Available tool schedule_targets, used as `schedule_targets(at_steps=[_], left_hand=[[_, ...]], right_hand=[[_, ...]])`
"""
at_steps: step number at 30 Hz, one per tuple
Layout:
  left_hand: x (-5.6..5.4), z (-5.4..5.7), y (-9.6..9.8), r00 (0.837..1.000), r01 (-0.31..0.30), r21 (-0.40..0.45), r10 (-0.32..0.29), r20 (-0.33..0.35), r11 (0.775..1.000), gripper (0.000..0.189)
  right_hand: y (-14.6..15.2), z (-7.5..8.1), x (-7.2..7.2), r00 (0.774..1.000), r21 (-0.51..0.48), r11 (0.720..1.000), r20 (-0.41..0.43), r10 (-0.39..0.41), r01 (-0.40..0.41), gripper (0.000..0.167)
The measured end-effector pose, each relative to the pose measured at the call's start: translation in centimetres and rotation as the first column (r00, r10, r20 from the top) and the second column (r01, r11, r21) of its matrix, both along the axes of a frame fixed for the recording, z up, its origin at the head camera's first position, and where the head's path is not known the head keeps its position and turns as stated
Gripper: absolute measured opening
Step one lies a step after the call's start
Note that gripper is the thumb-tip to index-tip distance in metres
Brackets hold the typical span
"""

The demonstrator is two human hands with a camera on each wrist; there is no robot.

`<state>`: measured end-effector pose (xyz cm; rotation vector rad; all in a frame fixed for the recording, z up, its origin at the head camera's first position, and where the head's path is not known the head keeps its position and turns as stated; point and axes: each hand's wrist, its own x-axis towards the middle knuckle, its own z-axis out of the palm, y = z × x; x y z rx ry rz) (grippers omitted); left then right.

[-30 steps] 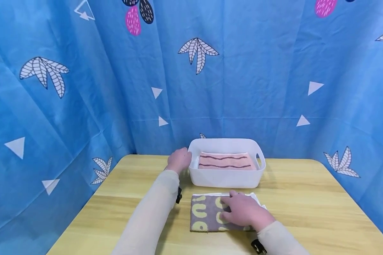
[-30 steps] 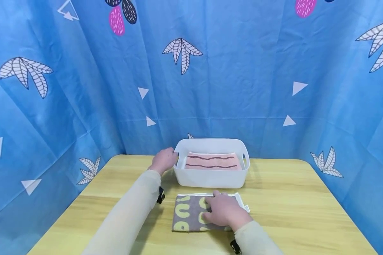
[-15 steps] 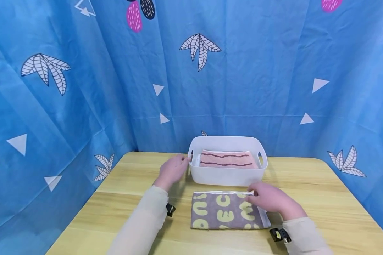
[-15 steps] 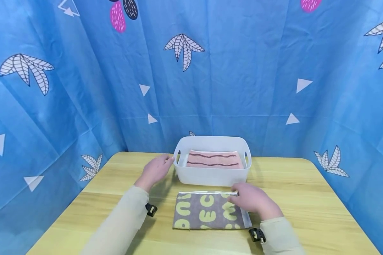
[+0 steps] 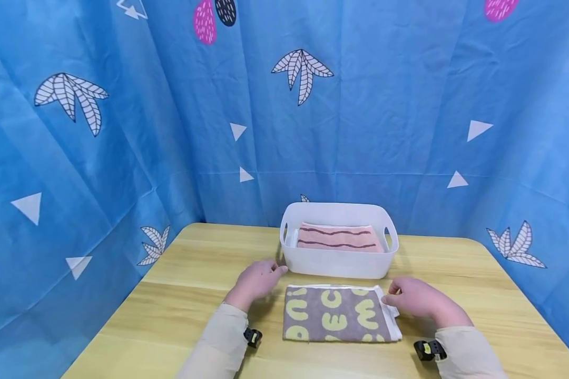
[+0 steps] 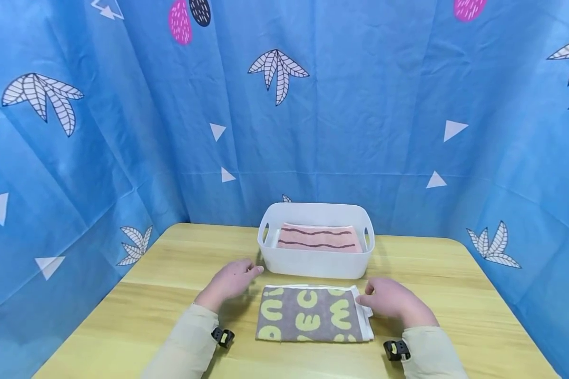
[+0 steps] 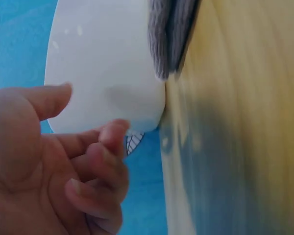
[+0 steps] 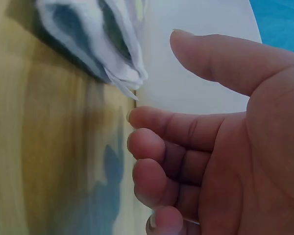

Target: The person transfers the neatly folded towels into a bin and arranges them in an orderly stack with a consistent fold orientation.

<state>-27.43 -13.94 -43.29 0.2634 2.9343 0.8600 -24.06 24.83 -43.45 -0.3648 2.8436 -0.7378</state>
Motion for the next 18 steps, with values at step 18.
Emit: schedule_targets(at_steps=[18], left_hand=[[2.2, -0.2, 1.5, 0.979, 0.141, -0.165, -0.113, 0.171, 0.976, 0.044]], right_hand=[[-1.2, -0.8, 0.1, 0.993, -0.029, 1.0, 0.114, -0.007, 0.01, 0.038]])
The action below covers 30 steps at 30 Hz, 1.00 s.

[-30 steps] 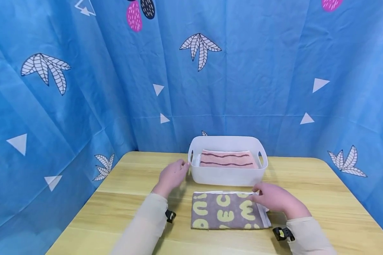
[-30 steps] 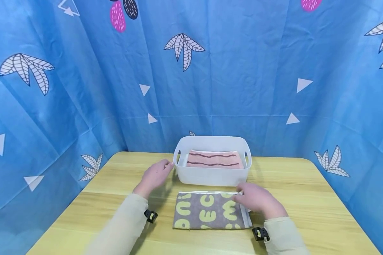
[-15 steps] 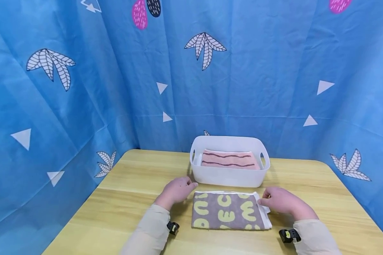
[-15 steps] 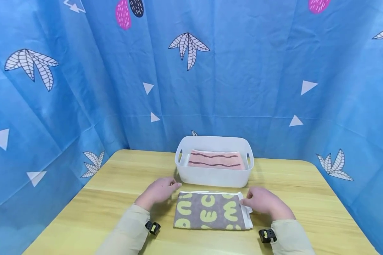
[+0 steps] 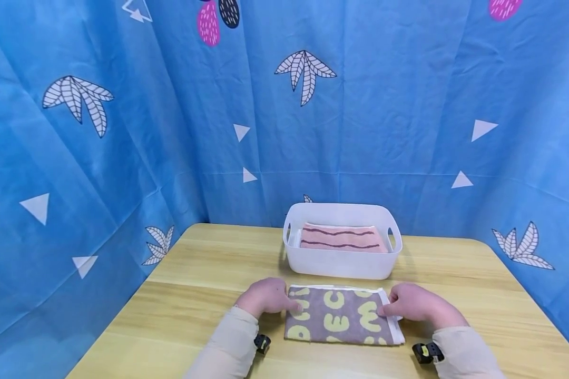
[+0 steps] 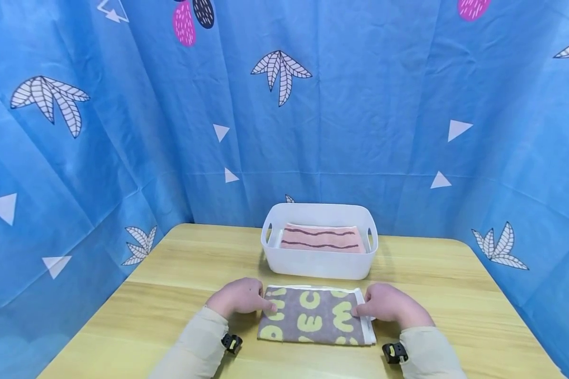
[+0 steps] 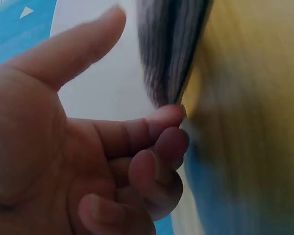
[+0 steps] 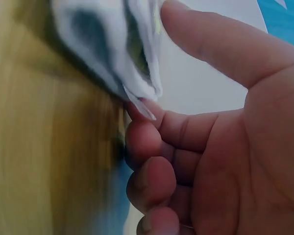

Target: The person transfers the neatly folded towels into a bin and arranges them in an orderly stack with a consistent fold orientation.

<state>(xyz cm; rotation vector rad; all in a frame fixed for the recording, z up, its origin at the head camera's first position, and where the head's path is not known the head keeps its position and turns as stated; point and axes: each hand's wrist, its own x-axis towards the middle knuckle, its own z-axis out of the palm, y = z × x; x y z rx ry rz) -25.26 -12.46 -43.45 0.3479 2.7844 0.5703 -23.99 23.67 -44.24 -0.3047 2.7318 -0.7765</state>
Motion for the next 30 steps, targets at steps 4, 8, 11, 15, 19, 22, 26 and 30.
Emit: schedule_targets(at_steps=[4, 8, 11, 15, 19, 22, 26, 30], left_hand=[[0.27, 0.1, 0.39, 1.0, 0.031, -0.063, -0.031, 0.004, 0.998, 0.042], [0.53, 0.21, 0.67, 0.999, 0.042, -0.103, -0.044, -0.013, 0.994, 0.04], [0.78, 0.24, 0.78, 0.998, 0.058, -0.109, -0.06, -0.021, 0.992, 0.039], [0.96, 0.34, 0.87, 0.996, 0.074, -0.121, -0.078, -0.034, 0.99, 0.043], [0.94, 0.37, 0.93, 0.996, 0.078, -0.127, -0.082, -0.031, 0.989, 0.045], [0.82, 0.21, 0.88, 0.996, 0.082, -0.112, -0.085, -0.02, 0.99, 0.044], [0.56, 0.0, 0.6, 0.995, 0.098, -0.073, -0.098, 0.003, 0.993, 0.04], [0.25, -0.07, 0.17, 0.992, 0.12, -0.034, -0.119, 0.046, 0.992, 0.037]], right_hand=[[-0.34, -0.43, -0.02, 1.0, -0.007, 1.0, 0.015, -0.006, 0.006, 0.039], [-0.68, -0.61, -0.08, 1.0, -0.008, 1.0, 0.01, -0.006, 0.006, 0.037], [-0.88, -0.57, -0.08, 1.0, -0.003, 1.0, 0.021, 0.007, -0.007, 0.034], [-1.0, -0.42, 0.03, 0.999, 0.006, 1.0, 0.036, 0.027, -0.027, 0.031], [-0.83, -0.32, 0.12, 0.999, 0.011, 1.0, 0.043, 0.025, -0.026, 0.03], [-0.62, -0.3, 0.13, 0.999, 0.013, 0.999, 0.043, 0.033, -0.033, 0.029], [-0.5, -0.16, 0.06, 0.997, 0.006, 0.997, 0.026, 0.071, -0.071, 0.028], [-0.53, -0.02, 0.0, 0.996, 0.007, 0.996, 0.02, 0.09, -0.09, 0.026]])
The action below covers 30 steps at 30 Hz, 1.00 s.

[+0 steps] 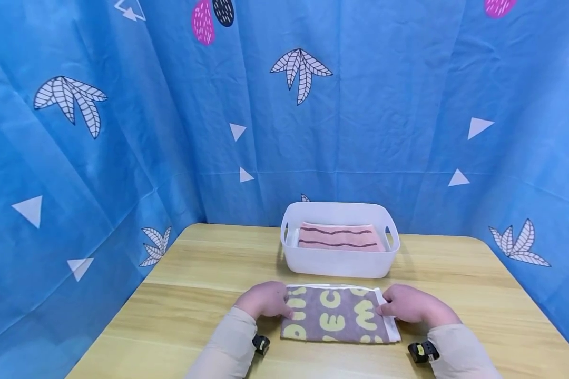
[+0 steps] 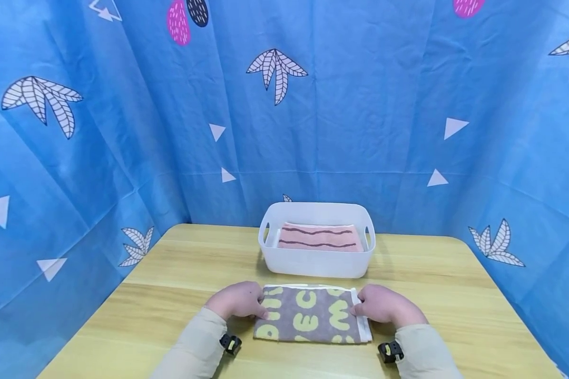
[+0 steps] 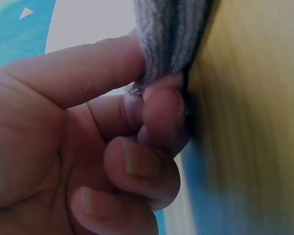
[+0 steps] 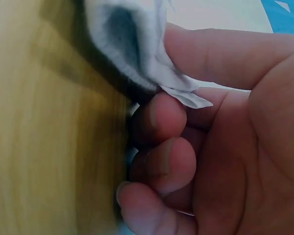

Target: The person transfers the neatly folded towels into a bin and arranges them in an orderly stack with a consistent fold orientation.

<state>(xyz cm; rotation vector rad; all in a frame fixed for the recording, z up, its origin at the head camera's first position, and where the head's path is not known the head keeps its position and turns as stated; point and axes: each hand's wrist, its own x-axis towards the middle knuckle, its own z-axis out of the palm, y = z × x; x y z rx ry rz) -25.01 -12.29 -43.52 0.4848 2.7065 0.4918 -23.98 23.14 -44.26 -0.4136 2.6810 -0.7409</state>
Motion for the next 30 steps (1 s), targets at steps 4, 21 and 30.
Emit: schedule_targets(at_steps=[4, 21, 30], left_hand=[[-0.4, 0.2, -0.4, 0.999, 0.028, 0.02, -0.028, 0.017, 0.999, 0.035], [0.2, 0.4, -1.5, 0.999, 0.044, 0.087, -0.046, 0.028, 0.995, 0.036], [-0.6, 1.9, -2.0, 0.997, 0.07, 0.133, -0.066, -0.039, 0.989, 0.023]], right_hand=[[0.0, 0.2, -0.1, 1.0, 0.029, 1.0, -0.004, 0.002, -0.002, 0.026], [0.7, -0.5, 0.5, 0.989, -0.099, 0.985, 0.019, 0.143, -0.141, 0.025], [1.3, 1.8, 0.0, 0.978, -0.139, 0.969, -0.082, 0.192, -0.202, 0.009]])
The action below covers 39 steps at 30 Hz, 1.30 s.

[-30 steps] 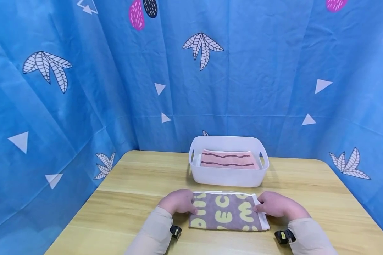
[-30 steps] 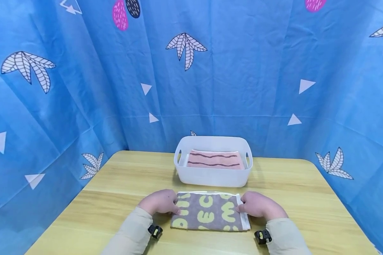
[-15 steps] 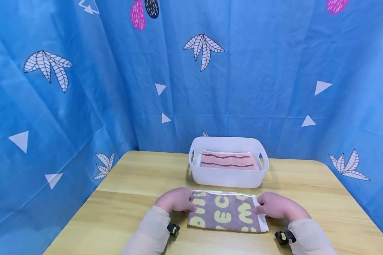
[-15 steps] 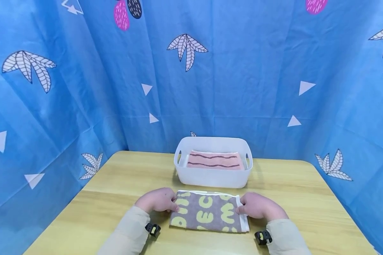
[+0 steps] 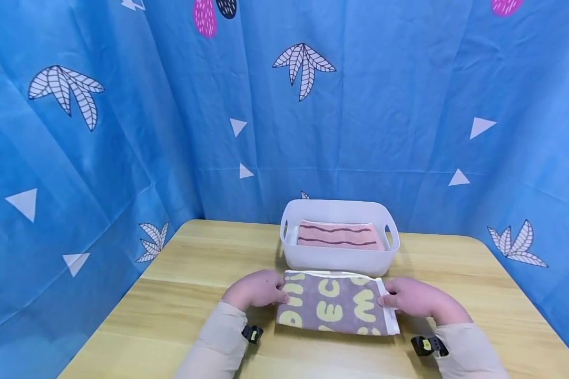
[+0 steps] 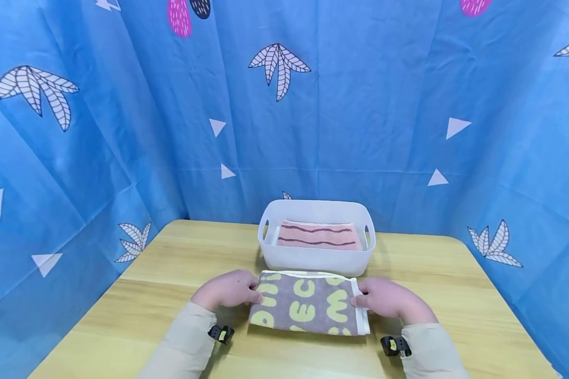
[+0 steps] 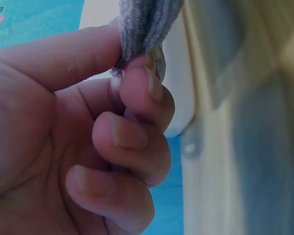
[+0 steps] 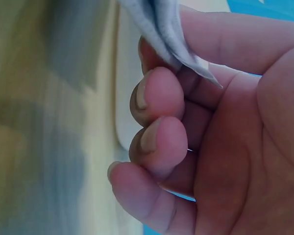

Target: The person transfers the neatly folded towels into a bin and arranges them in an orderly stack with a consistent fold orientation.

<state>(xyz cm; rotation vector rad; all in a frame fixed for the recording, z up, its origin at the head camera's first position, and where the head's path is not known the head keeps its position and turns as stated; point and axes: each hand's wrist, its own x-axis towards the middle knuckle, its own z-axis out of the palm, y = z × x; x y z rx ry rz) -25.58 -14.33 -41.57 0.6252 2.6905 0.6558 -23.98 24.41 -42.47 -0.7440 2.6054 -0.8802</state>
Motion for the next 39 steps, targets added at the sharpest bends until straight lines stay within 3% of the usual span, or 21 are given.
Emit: schedule_targets(at_steps=[20, 25, 29, 34, 39], left_hand=[[1.2, 3.6, -1.1, 0.998, -0.042, 0.106, 0.046, -0.037, 0.994, 0.021], [1.5, 4.5, -1.3, 0.994, -0.013, 0.125, 0.026, -0.102, 0.992, 0.021], [1.5, 4.7, -1.3, 0.988, -0.003, 0.142, 0.025, -0.153, 0.99, 0.019], [1.1, 4.6, -1.0, 0.982, -0.045, 0.206, 0.081, -0.172, 0.978, 0.021], [0.7, 4.2, -0.7, 0.974, -0.072, 0.216, 0.115, -0.197, 0.974, 0.023]], right_hand=[[0.0, 3.4, 0.8, 0.993, -0.042, 0.998, -0.099, -0.057, 0.053, 0.017], [-0.1, 4.3, 1.1, 0.991, -0.048, 0.995, -0.102, -0.087, 0.082, 0.02], [-0.1, 4.6, 1.0, 0.986, -0.071, 0.992, -0.127, -0.108, 0.1, 0.02], [-0.1, 4.7, 0.8, 0.972, -0.128, 0.979, -0.153, -0.179, 0.16, 0.02], [-0.3, 4.5, 0.7, 0.964, -0.186, 0.964, -0.15, -0.221, 0.192, 0.019]])
